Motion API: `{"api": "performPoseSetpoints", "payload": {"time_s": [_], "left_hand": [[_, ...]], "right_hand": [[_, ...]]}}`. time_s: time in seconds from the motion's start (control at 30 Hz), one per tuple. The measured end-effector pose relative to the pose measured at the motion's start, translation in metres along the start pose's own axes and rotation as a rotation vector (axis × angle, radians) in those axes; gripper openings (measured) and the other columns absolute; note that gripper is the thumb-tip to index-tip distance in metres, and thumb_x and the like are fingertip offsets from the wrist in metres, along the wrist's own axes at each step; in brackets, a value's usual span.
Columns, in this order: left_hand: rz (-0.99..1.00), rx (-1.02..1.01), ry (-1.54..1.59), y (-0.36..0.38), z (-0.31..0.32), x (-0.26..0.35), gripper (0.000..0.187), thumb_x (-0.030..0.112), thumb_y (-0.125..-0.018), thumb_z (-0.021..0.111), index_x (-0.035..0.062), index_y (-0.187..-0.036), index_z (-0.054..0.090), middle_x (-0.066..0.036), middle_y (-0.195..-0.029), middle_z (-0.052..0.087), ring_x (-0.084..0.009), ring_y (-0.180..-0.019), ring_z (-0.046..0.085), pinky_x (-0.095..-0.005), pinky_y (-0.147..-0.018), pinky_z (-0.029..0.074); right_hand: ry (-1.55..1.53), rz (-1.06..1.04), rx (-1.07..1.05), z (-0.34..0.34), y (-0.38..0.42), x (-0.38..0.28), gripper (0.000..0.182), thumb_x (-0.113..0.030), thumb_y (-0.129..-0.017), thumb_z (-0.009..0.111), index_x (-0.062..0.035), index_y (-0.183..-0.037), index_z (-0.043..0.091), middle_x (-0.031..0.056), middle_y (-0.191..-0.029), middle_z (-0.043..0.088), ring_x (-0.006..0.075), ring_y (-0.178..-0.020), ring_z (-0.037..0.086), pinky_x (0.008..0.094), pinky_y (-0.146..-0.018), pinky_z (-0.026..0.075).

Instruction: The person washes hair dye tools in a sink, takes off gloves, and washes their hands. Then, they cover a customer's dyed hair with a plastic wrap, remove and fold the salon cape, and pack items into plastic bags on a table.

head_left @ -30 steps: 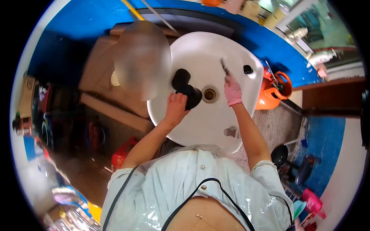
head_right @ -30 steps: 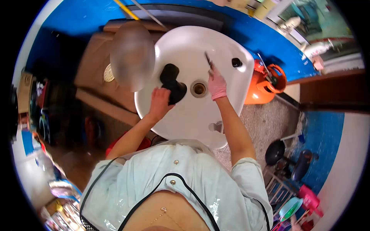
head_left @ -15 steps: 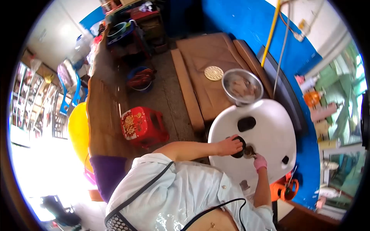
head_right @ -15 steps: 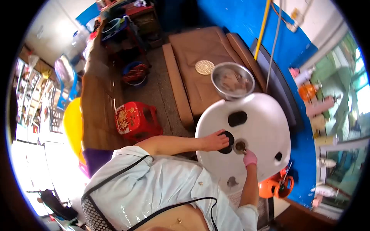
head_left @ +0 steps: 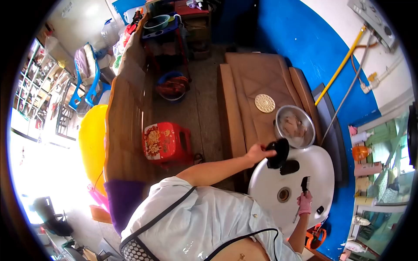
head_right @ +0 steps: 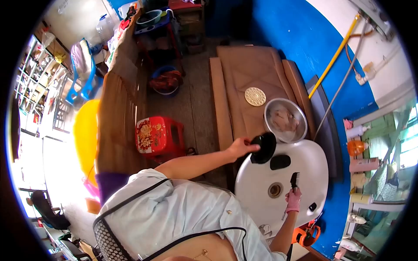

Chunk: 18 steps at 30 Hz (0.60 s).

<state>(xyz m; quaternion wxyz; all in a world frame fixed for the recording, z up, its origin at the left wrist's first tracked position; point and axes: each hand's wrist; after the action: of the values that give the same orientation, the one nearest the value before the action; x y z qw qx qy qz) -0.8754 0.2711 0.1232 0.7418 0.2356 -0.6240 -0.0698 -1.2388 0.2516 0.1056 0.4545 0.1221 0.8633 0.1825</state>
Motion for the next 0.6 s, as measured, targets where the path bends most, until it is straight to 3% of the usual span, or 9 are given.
{"api": "performPoseSetpoints", "payload": {"time_s": [0.07, 0.17, 0.3, 0.43, 0.57, 0.6], "left_hand": [[-0.172, 0.031, 0.206, -0.018, -0.052, 0.019, 0.056, 0.038, -0.066, 0.072, 0.0013, -0.102, 0.05, -0.007, -0.085, 0.054, -0.0131, -0.075, 0.05, -0.0258, -0.064, 0.043], [-0.269, 0.008, 0.501, -0.052, -0.136, 0.027, 0.053, 0.039, -0.068, 0.07, 0.0029, -0.102, 0.05, -0.004, -0.085, 0.052, -0.0137, -0.079, 0.049, -0.0305, -0.071, 0.043], [-0.209, 0.231, 0.766, -0.065, -0.243, 0.059, 0.042, 0.037, -0.068, 0.071, 0.007, -0.089, 0.051, -0.002, -0.08, 0.045, -0.0153, -0.075, 0.047, -0.0369, -0.08, 0.042], [-0.129, 0.318, 0.891, -0.072, -0.349, 0.067, 0.042, 0.036, -0.066, 0.073, 0.0082, -0.086, 0.049, -0.002, -0.077, 0.046, -0.0163, -0.073, 0.049, -0.0378, -0.076, 0.043], [-0.003, 0.363, 1.058, -0.057, -0.44, 0.068, 0.038, 0.035, -0.068, 0.072, 0.0101, -0.083, 0.048, 0.0, -0.076, 0.045, -0.0152, -0.073, 0.049, -0.0375, -0.074, 0.043], [-0.003, 0.399, 1.065, -0.048, -0.459, 0.069, 0.036, 0.036, -0.07, 0.069, 0.0102, -0.087, 0.05, -0.001, -0.081, 0.048, -0.0157, -0.08, 0.048, -0.0381, -0.079, 0.041]], "right_hand": [[-0.075, -0.104, -0.012, 0.02, -0.002, -0.055, 0.012, -0.011, -0.084, 0.047, -0.0064, -0.094, 0.05, 0.0022, -0.053, 0.05, 0.0077, -0.035, 0.041, 0.0198, -0.033, 0.033], [-0.175, -0.246, -0.015, 0.072, -0.008, -0.161, 0.01, -0.015, -0.085, 0.049, -0.0061, -0.09, 0.051, 0.001, -0.054, 0.049, 0.0063, -0.038, 0.04, 0.0189, -0.035, 0.032], [-0.218, -0.457, -0.154, 0.168, -0.025, -0.301, 0.007, -0.013, -0.086, 0.046, -0.0076, -0.081, 0.047, -0.0013, -0.056, 0.046, 0.0043, -0.045, 0.039, 0.0178, -0.041, 0.032], [-0.248, -0.586, -0.392, 0.277, -0.058, -0.415, 0.008, -0.016, -0.085, 0.05, -0.0076, -0.086, 0.05, 0.0, -0.059, 0.048, 0.0048, -0.047, 0.041, 0.0185, -0.043, 0.032], [-0.206, -0.61, -0.495, 0.382, -0.071, -0.514, 0.009, -0.012, -0.086, 0.046, -0.0052, -0.091, 0.05, 0.001, -0.059, 0.049, 0.005, -0.044, 0.04, 0.0187, -0.041, 0.032], [-0.212, -0.631, -0.544, 0.406, -0.077, -0.533, 0.01, -0.013, -0.086, 0.047, -0.0052, -0.091, 0.05, 0.0016, -0.059, 0.049, 0.0052, -0.043, 0.04, 0.019, -0.041, 0.033]]}}
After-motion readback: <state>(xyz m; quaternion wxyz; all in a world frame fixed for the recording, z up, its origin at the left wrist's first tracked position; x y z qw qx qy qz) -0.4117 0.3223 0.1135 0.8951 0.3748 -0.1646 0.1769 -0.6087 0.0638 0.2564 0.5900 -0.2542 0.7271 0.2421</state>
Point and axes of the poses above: each hand's wrist, its own y-axis away from the middle knuckle, its own z-axis out of the palm, x = y × z
